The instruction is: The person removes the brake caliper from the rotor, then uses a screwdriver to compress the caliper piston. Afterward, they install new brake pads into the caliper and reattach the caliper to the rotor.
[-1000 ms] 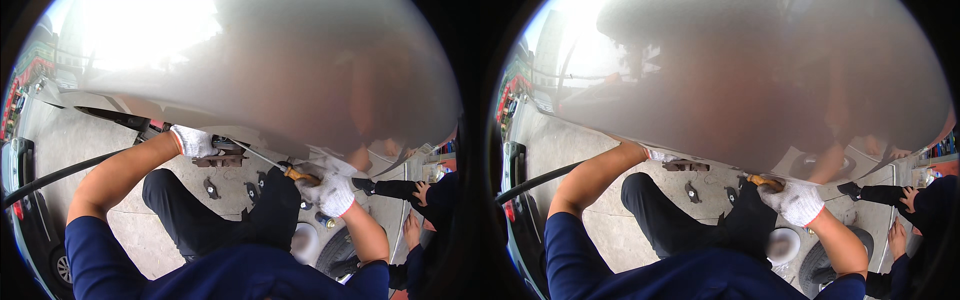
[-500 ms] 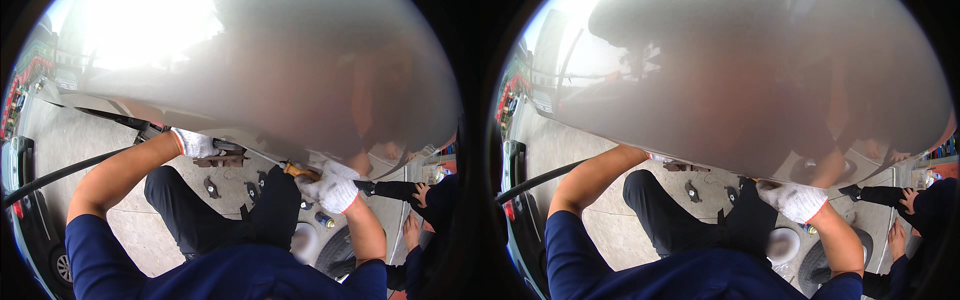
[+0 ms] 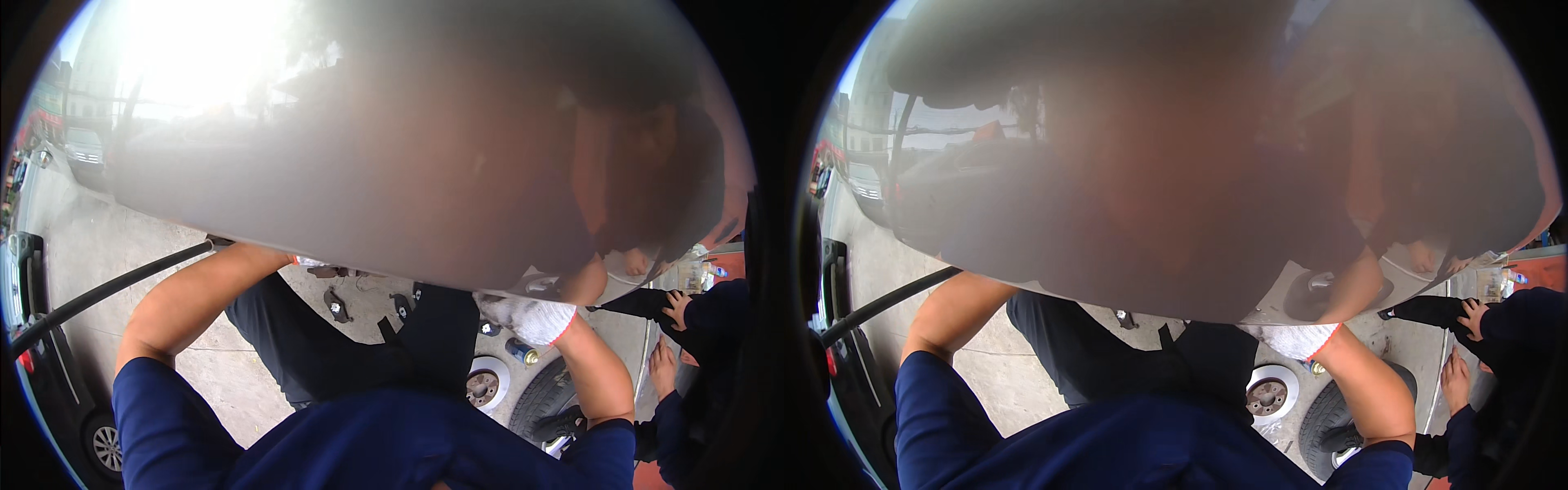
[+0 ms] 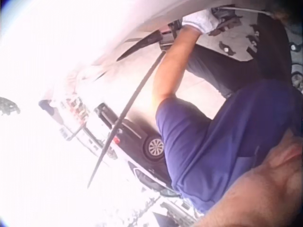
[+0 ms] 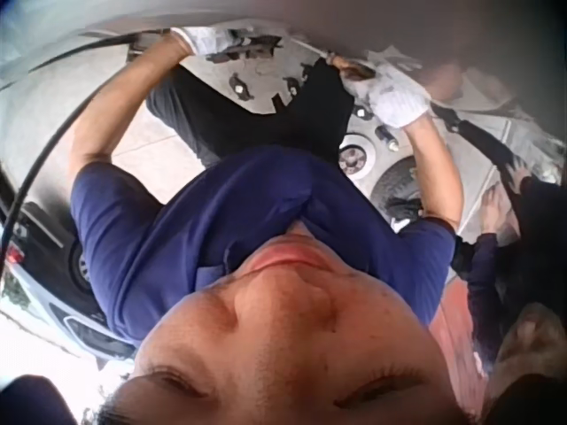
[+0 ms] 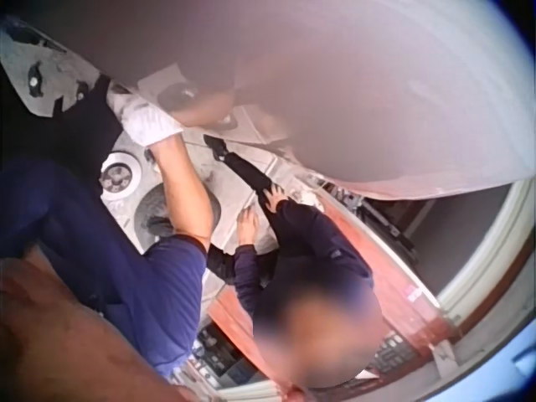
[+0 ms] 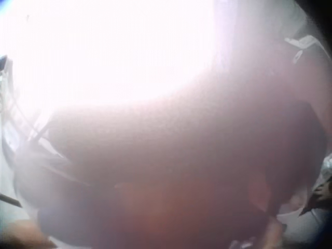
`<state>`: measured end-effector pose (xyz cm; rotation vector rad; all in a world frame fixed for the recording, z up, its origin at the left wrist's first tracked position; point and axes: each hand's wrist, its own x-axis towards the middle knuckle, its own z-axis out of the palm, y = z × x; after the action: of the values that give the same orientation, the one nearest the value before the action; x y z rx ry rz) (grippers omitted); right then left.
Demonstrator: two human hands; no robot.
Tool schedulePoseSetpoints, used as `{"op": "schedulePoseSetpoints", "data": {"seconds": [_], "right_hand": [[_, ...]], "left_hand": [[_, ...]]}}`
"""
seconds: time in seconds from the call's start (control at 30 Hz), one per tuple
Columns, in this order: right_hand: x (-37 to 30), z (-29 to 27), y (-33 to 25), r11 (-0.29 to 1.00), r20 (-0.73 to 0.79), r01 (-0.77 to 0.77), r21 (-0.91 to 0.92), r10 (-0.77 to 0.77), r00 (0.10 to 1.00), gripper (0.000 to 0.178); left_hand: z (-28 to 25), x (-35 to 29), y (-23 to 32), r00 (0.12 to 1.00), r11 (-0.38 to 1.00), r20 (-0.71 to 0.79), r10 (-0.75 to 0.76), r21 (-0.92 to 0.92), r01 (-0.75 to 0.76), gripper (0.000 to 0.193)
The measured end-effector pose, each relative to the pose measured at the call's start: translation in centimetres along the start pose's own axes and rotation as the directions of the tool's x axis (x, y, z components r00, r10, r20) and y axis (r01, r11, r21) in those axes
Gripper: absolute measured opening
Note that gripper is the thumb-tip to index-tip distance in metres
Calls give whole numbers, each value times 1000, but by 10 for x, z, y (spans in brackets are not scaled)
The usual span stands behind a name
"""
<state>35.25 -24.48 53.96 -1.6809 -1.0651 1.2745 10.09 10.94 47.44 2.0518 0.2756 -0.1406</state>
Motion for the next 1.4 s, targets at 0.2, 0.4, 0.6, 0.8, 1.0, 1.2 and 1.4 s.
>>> {"op": "schedulePoseSetpoints", "data": {"seconds": [0.2,0.4,0.6,0.8,1.0,1.2,1.4], "right_hand": [[13,5,-29,863,59,129,-489,-114,992,23],[7,13,-60,805,-62,-4,-594,-41,997,32],[8,13,-65,791,-70,-118,-600,95,993,36],[0,-13,88,925,-45,134,-356,-161,986,35],[26,-4,128,890,115,-125,439,82,990,43],[45,-6,140,906,183,-169,387,104,978,44],[59,2,144,908,222,-174,382,93,971,46]], "left_hand": [[4,15,-11,994,962,-16,-111,-251,103,56],[3,11,-1,987,935,-28,159,324,-141,51],[-5,4,-11,969,776,112,222,582,-245,46],[-5,7,18,954,769,219,207,566,-297,46],[-19,-11,36,956,771,253,148,577,-272,46],[-24,-14,47,965,773,234,122,587,-240,46],[-20,-19,48,981,768,178,78,617,-173,46]]}}
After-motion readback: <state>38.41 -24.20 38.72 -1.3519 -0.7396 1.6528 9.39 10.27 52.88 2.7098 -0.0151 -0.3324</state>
